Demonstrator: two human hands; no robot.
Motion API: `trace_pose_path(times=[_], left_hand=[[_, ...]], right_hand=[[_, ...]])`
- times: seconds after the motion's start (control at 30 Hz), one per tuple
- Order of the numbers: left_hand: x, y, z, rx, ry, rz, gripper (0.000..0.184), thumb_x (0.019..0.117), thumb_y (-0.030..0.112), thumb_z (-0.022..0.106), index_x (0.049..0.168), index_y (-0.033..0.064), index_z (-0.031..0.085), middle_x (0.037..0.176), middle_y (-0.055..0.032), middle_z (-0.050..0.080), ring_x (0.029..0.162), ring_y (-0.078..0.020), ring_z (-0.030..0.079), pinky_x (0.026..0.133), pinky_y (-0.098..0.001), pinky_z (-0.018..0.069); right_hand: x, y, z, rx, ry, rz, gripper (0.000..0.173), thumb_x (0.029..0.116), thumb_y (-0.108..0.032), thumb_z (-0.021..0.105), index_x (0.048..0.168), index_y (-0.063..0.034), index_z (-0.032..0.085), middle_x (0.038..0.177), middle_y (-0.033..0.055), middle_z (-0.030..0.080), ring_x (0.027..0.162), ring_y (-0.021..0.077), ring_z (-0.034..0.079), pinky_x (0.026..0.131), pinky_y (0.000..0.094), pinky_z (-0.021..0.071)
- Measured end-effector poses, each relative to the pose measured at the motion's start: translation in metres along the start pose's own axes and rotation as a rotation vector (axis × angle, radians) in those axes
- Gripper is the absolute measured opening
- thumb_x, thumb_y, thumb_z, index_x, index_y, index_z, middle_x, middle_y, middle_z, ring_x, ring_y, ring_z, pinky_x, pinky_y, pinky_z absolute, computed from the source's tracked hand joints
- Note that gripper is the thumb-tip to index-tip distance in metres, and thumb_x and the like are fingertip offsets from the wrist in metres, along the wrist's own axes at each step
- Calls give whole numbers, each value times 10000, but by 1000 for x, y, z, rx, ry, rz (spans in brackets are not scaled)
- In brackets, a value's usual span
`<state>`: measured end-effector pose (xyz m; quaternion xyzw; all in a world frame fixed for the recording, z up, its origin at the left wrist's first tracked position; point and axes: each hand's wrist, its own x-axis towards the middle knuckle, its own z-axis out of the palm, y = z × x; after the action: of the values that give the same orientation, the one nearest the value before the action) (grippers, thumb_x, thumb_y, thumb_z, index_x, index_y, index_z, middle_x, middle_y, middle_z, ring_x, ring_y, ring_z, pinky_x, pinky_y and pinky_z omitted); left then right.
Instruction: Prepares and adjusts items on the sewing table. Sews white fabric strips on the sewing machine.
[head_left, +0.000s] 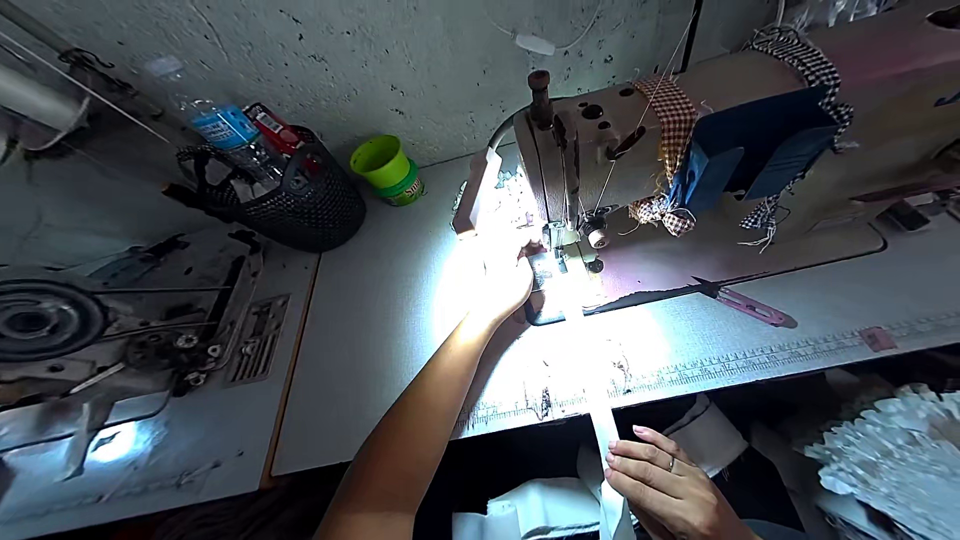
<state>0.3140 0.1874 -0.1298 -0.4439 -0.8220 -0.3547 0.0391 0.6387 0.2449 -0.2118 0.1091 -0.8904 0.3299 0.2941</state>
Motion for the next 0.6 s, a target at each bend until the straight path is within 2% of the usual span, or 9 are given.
trace_pose_path(times=[0.07, 0.13, 0.27, 0.4, 0.47, 0.53, 0.6], left_hand=[[0, -2, 1, -26, -31, 27, 268, 935, -79, 461, 980, -34, 722, 1000, -146, 708, 1018, -201, 651, 924, -372, 492], [-1, -7, 4, -29, -32, 49, 269, 915, -91, 463, 952, -48, 725, 986, -165, 701, 1016, -226, 643, 919, -384, 477], [-3, -14, 8, -49, -145, -69, 303, 958, -68, 425, 1042, -63, 716, 1104, -207, 681, 1113, -272, 613, 980, -428, 451], [3, -14, -1, -24, -191, -29, 319, 964, -52, 440, 1006, -17, 754, 1049, -148, 703, 1047, -204, 630, 929, -377, 472], [4, -16, -3, 3, -205, 0, 349, 956, -51, 432, 1048, -10, 766, 1102, -166, 716, 1091, -241, 646, 957, -418, 476], [4, -16, -4, 0, -231, -19, 375, 958, -62, 418, 1103, -13, 760, 1170, -174, 709, 1145, -251, 633, 1001, -422, 463], [3, -17, -3, -3, -239, -34, 379, 959, -65, 421, 1121, -8, 759, 1178, -176, 698, 1162, -257, 619, 1003, -425, 457]], right_hand=[[-1, 0, 1, 1, 3, -5, 175, 1002, -82, 584, 1046, -87, 753, 1117, 36, 761, 1229, 144, 636, 1193, 349, 353], [-1, 0, 1, 0, 8, -9, 173, 999, -86, 587, 1042, -87, 755, 1114, 36, 763, 1225, 145, 639, 1190, 349, 359], [-3, 1, 3, -2, 31, -5, 187, 1002, -88, 566, 1059, -76, 744, 1132, 49, 758, 1240, 156, 631, 1195, 346, 347], [7, 8, 9, -14, 114, 20, 196, 1008, -102, 550, 1050, -70, 738, 1099, 61, 759, 1207, 165, 651, 1182, 354, 376], [18, 11, 12, -35, 133, 43, 208, 999, -105, 548, 1045, -66, 747, 1091, 67, 763, 1202, 170, 656, 1170, 349, 387], [32, 14, 14, -74, 147, 72, 222, 986, -107, 549, 1037, -73, 762, 1075, 66, 769, 1177, 176, 671, 1145, 353, 414], [44, 18, 17, -107, 154, 98, 232, 976, -109, 550, 1025, -75, 775, 1065, 62, 775, 1157, 185, 687, 1129, 372, 441]])
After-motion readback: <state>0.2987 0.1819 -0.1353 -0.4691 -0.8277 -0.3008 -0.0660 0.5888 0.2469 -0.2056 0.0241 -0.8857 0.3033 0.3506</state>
